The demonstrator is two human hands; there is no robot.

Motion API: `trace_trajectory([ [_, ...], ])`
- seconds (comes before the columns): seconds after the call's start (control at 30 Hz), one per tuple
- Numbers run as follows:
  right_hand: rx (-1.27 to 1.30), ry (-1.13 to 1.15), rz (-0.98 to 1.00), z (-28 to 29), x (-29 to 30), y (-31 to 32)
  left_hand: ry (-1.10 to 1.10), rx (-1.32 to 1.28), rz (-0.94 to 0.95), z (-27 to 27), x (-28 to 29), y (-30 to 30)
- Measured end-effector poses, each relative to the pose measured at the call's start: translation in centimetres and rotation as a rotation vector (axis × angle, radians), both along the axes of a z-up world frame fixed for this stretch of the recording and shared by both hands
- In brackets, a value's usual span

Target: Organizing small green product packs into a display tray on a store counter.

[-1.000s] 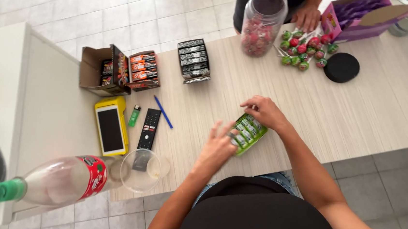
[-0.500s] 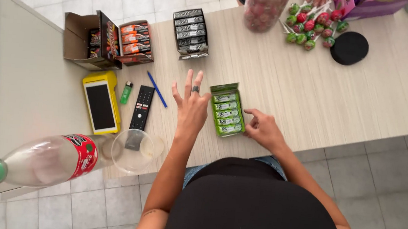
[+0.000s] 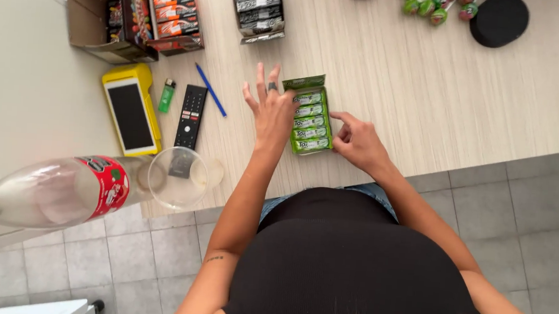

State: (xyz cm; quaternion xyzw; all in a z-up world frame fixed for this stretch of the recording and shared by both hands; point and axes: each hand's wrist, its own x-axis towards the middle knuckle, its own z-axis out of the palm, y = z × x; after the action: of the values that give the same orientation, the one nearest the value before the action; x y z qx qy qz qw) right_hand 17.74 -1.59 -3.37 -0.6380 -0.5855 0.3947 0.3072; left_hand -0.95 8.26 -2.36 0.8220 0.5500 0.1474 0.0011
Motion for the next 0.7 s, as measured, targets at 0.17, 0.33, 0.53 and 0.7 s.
trace_trajectory([
  [0.17,0.038,-0.047,-0.014,-0.9,0.3,-0.1,-0.041,0.030,-0.016,-0.9,-0.6,-0.1],
  [0.33,0.040,0.024,-0.153,0.4,0.1,0.5,-0.168,-0.004,0.005,-0.2,-0.6,-0.2],
  [0.53,0.227,0.132,-0.194,3.8,-0.7,1.3,-0.336,0.003,-0.100,2.2,-1.2,-2.7],
  [0.7,0.316,0.163,-0.131,2.1,0.1,1.2,-0.486,-0.108,-0.255,2.0,-1.0,-4.5],
])
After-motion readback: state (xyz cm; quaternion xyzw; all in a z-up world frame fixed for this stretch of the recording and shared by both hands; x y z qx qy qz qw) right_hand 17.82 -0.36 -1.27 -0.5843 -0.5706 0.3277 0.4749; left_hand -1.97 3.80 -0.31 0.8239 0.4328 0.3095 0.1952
